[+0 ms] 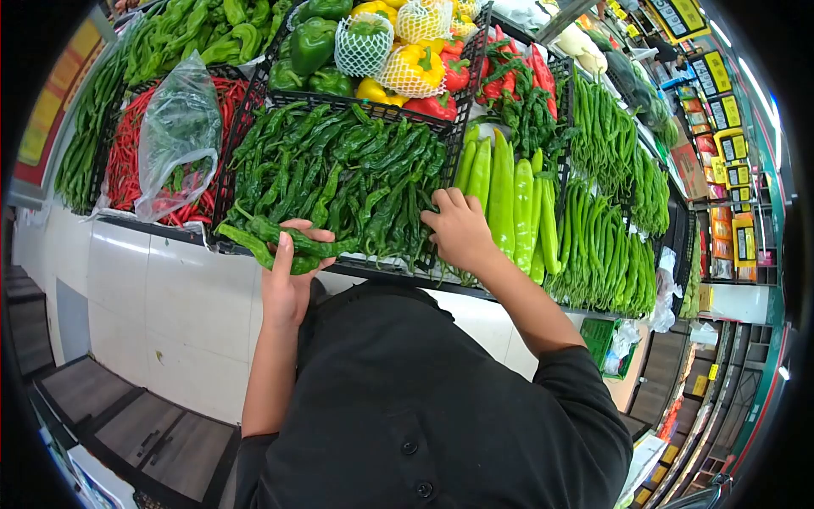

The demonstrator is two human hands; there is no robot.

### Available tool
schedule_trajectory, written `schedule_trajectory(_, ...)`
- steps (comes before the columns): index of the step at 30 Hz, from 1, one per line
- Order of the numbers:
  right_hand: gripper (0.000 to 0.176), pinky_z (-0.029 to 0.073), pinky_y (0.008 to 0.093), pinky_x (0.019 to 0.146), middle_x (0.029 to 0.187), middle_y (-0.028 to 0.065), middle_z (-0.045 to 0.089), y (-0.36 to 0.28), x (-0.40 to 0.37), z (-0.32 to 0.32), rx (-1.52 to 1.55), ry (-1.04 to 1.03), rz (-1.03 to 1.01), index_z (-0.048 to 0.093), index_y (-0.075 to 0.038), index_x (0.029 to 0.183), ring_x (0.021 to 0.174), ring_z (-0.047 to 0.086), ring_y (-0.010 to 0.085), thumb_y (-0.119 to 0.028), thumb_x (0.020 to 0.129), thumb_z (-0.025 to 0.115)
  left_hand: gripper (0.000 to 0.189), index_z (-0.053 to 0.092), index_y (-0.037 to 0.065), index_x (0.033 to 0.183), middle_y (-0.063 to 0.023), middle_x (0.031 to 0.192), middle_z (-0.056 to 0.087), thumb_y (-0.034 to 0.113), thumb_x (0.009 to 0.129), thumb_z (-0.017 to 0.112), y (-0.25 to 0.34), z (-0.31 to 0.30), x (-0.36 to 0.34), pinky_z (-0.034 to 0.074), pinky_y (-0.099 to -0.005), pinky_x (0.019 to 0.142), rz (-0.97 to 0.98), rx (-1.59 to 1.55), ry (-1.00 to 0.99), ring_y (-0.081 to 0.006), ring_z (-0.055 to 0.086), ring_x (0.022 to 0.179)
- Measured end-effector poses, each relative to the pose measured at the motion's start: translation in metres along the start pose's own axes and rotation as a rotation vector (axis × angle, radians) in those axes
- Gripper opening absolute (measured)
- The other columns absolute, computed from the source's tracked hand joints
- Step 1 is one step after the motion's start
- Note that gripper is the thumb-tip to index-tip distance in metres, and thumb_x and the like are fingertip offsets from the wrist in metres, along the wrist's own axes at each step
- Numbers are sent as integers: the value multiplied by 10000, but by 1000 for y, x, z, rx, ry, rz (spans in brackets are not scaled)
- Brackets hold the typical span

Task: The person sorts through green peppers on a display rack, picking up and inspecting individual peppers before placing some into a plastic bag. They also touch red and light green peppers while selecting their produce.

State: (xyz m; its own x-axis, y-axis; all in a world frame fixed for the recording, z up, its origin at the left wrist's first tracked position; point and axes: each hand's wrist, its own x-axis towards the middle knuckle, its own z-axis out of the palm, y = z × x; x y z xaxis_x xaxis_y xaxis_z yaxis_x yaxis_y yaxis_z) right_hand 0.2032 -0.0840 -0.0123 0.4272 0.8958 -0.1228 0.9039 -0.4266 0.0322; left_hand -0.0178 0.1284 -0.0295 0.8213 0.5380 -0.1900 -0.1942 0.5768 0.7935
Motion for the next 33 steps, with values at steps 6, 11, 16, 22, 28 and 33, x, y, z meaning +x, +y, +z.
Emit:
schedule_trajectory(6,332,396,436,999,1198,86,543,4,0,-3,-11,14,-53,707,-140,1053,1220,480,284,-230,756,823,388,516,84,1304,-140,1137,692,404,1098,436,1,-6,-2,580,-412,875,5,-3,11,-259,660,1118)
schedule_trajectory(11,339,398,451,1012,1177,67,542,1,-6,-13,49,-160,-87,708,-158,1043,1210,491,280,-271,753,842,385,516,78,1303,-137,1135,690,394,1099,434,2,-8,-5,577,-408,875,6,-14,9,-258,658,1116)
schedule_trajectory(16,354,405,448,1019,1162,63,553,0,-7,-8,51,-110,-61,715,-157,1074,1215,494,276,-290,768,831,379,518,75,1303,-139,1133,688,385,1102,431,2,-10,-5,574,-405,870,-6,-13,-11,-252,656,1113)
schedule_trajectory(22,360,427,451,995,1200,79,595,-6,-6,-28,180,41,-71,685,-147,1162,1202,532,293,-250,831,784,394,522,59,1323,-142,1148,687,374,1099,447,5,-8,-4,573,-394,871,-18,-4,-53,-236,655,1110)
schedule_trajectory(28,374,495,460,929,1127,159,659,-70,10,-51,718,215,-189,640,-62,1232,1065,621,375,-197,896,732,450,531,30,1409,-117,1229,660,330,1074,525,2,9,-4,531,-372,935,-99,26,-100,-202,629,1137)
schedule_trajectory(33,449,524,456,848,1030,154,645,-113,9,-41,888,185,-154,598,-72,1307,962,641,377,-171,889,731,495,487,3,1469,-91,1256,633,283,1066,556,-10,12,-7,511,-365,982,-128,92,-233,-188,615,1138)
